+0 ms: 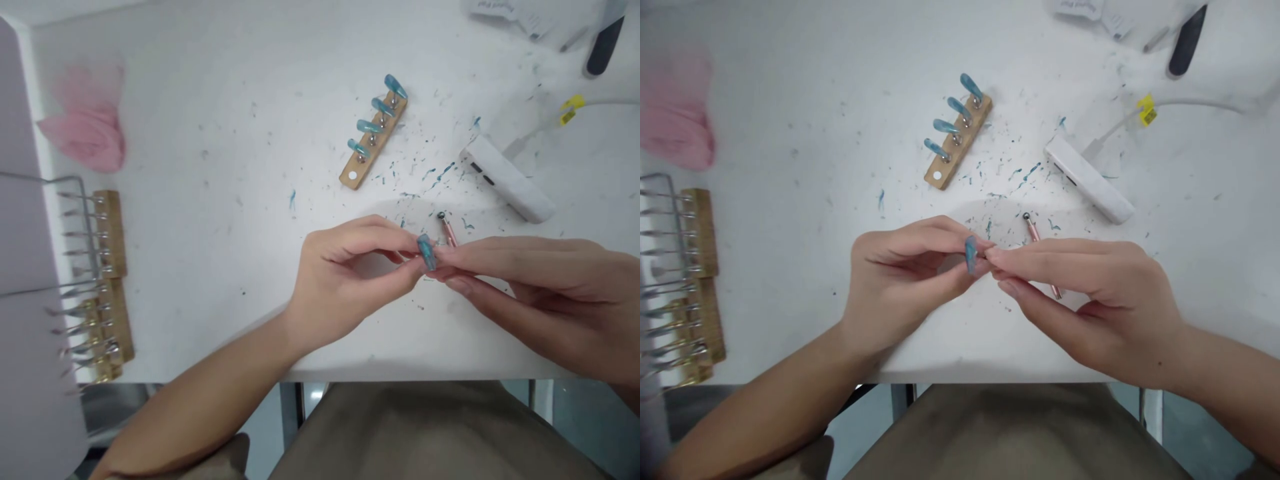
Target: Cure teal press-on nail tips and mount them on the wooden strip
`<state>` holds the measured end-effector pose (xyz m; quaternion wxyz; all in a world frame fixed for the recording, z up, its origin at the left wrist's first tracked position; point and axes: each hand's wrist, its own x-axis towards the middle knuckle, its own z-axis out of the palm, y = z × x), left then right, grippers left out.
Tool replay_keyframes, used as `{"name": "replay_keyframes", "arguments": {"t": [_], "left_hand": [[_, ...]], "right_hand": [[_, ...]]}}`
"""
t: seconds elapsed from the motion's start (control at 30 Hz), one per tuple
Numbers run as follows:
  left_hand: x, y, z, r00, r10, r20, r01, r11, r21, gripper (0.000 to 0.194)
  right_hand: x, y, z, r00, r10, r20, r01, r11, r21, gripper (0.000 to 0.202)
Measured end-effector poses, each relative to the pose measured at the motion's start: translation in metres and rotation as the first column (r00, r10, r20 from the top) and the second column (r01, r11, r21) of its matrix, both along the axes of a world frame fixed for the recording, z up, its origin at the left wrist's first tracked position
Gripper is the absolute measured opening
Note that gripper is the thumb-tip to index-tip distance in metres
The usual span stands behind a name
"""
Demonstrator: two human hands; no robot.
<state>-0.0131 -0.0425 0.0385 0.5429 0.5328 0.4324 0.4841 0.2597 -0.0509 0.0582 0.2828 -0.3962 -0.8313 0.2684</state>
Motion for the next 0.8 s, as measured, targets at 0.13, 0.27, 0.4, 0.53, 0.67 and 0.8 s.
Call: {"name": "replay_keyframes", "arguments": {"t": [0.13,0.27,0.4,0.53,0.67,0.8], "left_hand": [[-0.001,0.001,0.002,1.0,0.019,0.023,-0.018,0.999,-0.041,0.023],[-0.002,0.004,0.002,0.997,0.075,0.025,-0.073,0.996,-0.053,0.017],[-0.003,0.007,-0.001,0.996,0.074,0.053,-0.07,0.994,-0.079,0.01],[-0.001,0.01,-0.002,0.994,0.029,0.104,-0.025,0.999,-0.042,0.017],[-0.001,0.013,-0.004,0.993,0.051,0.106,-0.038,0.992,-0.122,0.028],[-0.003,0.015,-0.008,0.985,0.04,0.168,-0.014,0.988,-0.152,0.033]], "right_hand": [[0.019,-0.007,-0.014,0.978,-0.107,0.181,0.131,0.983,-0.129,0.054],[0.031,-0.002,-0.028,0.931,-0.155,0.329,0.184,0.981,-0.057,0.068],[0.025,0.01,-0.032,0.868,-0.178,0.464,0.142,0.983,0.112,0.067],[0.019,0.018,-0.027,0.881,-0.169,0.443,0.029,0.952,0.306,0.047],[0.016,0.02,-0.025,0.889,-0.177,0.423,-0.005,0.919,0.395,0.033],[0.017,0.02,-0.028,0.892,-0.189,0.412,0.016,0.921,0.388,0.038]]}}
